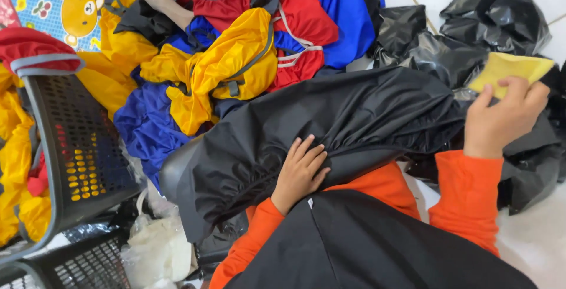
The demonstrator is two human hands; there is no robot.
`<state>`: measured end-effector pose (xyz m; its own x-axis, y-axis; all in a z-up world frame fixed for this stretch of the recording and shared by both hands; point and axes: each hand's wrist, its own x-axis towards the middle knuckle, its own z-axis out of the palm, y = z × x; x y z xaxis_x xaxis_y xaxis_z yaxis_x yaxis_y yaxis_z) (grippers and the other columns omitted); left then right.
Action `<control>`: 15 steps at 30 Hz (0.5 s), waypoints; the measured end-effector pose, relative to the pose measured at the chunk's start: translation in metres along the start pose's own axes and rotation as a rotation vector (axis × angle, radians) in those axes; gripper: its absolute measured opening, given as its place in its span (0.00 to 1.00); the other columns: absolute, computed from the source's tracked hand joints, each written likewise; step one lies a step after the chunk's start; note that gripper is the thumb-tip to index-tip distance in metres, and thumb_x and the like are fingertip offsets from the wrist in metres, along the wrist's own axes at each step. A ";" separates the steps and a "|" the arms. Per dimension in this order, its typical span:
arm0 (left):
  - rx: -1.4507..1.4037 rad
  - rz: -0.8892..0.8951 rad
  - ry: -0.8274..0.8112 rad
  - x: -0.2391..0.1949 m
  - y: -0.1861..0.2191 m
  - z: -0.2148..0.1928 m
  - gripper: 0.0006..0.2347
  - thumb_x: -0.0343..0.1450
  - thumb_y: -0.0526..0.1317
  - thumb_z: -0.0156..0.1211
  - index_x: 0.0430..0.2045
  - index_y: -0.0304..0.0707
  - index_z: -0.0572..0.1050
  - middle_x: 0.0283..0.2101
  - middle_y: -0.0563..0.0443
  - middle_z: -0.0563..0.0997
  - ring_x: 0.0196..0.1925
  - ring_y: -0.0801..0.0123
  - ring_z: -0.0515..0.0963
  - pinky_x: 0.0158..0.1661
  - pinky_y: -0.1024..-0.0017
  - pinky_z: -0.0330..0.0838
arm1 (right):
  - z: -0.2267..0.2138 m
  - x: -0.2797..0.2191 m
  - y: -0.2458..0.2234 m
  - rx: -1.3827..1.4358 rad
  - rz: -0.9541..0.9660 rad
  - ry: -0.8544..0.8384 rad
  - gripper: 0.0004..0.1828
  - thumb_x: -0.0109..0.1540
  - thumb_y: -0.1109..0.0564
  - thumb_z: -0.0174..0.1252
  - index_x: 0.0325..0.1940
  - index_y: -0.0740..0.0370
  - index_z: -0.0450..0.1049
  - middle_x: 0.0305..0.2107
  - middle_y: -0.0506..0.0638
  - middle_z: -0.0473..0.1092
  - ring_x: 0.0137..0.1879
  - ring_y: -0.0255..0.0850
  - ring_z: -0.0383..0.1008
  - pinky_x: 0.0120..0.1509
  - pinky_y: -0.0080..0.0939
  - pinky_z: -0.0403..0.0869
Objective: The person cleans a black garment with a yellow sponge, then places it into a clear plastic bag. They then pick up a yellow garment and use scissors to cut a black strap attached to it.
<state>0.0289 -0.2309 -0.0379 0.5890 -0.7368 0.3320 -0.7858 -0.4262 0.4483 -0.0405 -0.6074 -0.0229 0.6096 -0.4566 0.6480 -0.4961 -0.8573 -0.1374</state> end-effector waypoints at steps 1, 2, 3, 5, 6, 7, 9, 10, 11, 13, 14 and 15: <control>0.001 -0.013 0.007 -0.001 0.001 0.003 0.16 0.68 0.42 0.65 0.46 0.32 0.79 0.55 0.47 0.79 0.69 0.50 0.68 0.69 0.53 0.57 | -0.006 0.004 -0.015 0.007 -0.013 -0.004 0.16 0.60 0.69 0.70 0.48 0.64 0.73 0.47 0.57 0.63 0.49 0.54 0.69 0.49 0.48 0.73; 0.075 -0.003 0.042 -0.002 0.003 0.006 0.13 0.69 0.40 0.65 0.46 0.34 0.79 0.55 0.50 0.79 0.69 0.53 0.68 0.69 0.54 0.56 | -0.011 0.007 -0.030 0.218 -0.091 -0.064 0.12 0.61 0.71 0.67 0.46 0.66 0.73 0.44 0.59 0.67 0.48 0.56 0.68 0.50 0.51 0.70; 0.155 0.008 0.076 -0.002 0.003 0.008 0.11 0.70 0.38 0.65 0.46 0.36 0.80 0.55 0.53 0.80 0.69 0.56 0.68 0.69 0.55 0.55 | -0.015 0.011 -0.045 0.435 -0.170 -0.121 0.09 0.63 0.72 0.65 0.45 0.69 0.74 0.41 0.60 0.71 0.47 0.58 0.67 0.52 0.54 0.68; 0.184 0.038 0.136 -0.014 -0.004 0.029 0.10 0.73 0.38 0.62 0.46 0.38 0.80 0.55 0.49 0.80 0.68 0.52 0.70 0.69 0.49 0.57 | 0.013 -0.016 -0.090 0.721 -0.199 -0.263 0.12 0.55 0.64 0.72 0.40 0.59 0.78 0.36 0.53 0.73 0.45 0.54 0.72 0.54 0.49 0.72; 0.206 0.081 0.189 -0.019 -0.009 0.039 0.09 0.75 0.38 0.60 0.46 0.39 0.80 0.55 0.44 0.81 0.67 0.49 0.73 0.68 0.44 0.59 | 0.026 -0.030 -0.114 0.999 -0.217 -0.409 0.15 0.48 0.55 0.80 0.34 0.49 0.83 0.32 0.47 0.75 0.44 0.50 0.76 0.56 0.44 0.75; 0.216 0.071 0.194 -0.021 -0.007 0.035 0.09 0.75 0.38 0.60 0.46 0.39 0.80 0.55 0.44 0.81 0.67 0.49 0.73 0.68 0.44 0.59 | 0.031 -0.031 -0.127 1.009 -0.228 -0.412 0.15 0.48 0.55 0.80 0.34 0.49 0.83 0.32 0.47 0.75 0.44 0.50 0.76 0.56 0.44 0.75; 0.251 0.061 0.191 -0.026 -0.005 0.027 0.08 0.74 0.37 0.59 0.46 0.45 0.79 0.51 0.46 0.80 0.63 0.49 0.75 0.67 0.44 0.62 | 0.042 -0.037 -0.153 1.084 -0.459 -0.772 0.11 0.52 0.57 0.70 0.38 0.55 0.80 0.34 0.58 0.75 0.44 0.61 0.77 0.50 0.57 0.75; 0.262 0.050 0.193 -0.033 -0.008 0.026 0.08 0.74 0.37 0.59 0.46 0.45 0.79 0.51 0.46 0.80 0.63 0.49 0.75 0.67 0.44 0.62 | 0.066 -0.034 -0.145 1.094 -0.469 -0.776 0.11 0.52 0.57 0.70 0.38 0.55 0.80 0.34 0.58 0.75 0.44 0.61 0.77 0.50 0.57 0.75; 0.163 0.035 0.175 -0.041 -0.011 0.025 0.10 0.76 0.37 0.55 0.50 0.43 0.78 0.53 0.45 0.80 0.62 0.51 0.77 0.67 0.46 0.63 | 0.089 -0.033 -0.137 0.635 -0.508 -0.559 0.10 0.56 0.56 0.68 0.41 0.54 0.80 0.37 0.54 0.74 0.47 0.53 0.76 0.54 0.52 0.74; 0.073 0.013 0.164 -0.047 -0.011 0.015 0.11 0.78 0.37 0.51 0.53 0.40 0.77 0.55 0.44 0.79 0.62 0.53 0.78 0.67 0.49 0.63 | 0.102 -0.019 -0.128 0.193 -0.532 -0.324 0.09 0.61 0.56 0.67 0.45 0.52 0.80 0.39 0.50 0.72 0.50 0.46 0.75 0.59 0.47 0.74; 0.081 0.057 0.226 -0.044 -0.008 0.007 0.11 0.77 0.35 0.55 0.52 0.38 0.78 0.55 0.42 0.80 0.62 0.51 0.78 0.66 0.50 0.66 | 0.092 -0.006 -0.127 0.191 -0.412 -0.204 0.13 0.61 0.57 0.69 0.49 0.56 0.79 0.42 0.53 0.69 0.51 0.50 0.73 0.57 0.48 0.73; 0.088 0.097 0.286 -0.042 -0.003 0.000 0.10 0.75 0.34 0.59 0.50 0.37 0.78 0.55 0.40 0.80 0.61 0.49 0.79 0.64 0.51 0.68 | 0.081 0.005 -0.125 0.192 -0.296 -0.088 0.17 0.61 0.58 0.72 0.52 0.60 0.78 0.45 0.57 0.66 0.51 0.55 0.70 0.55 0.49 0.71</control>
<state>0.0064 -0.1991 -0.0530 0.5302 -0.6037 0.5954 -0.8467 -0.4142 0.3340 0.0751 -0.5220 -0.0633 0.7645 -0.1939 0.6148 -0.1707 -0.9805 -0.0970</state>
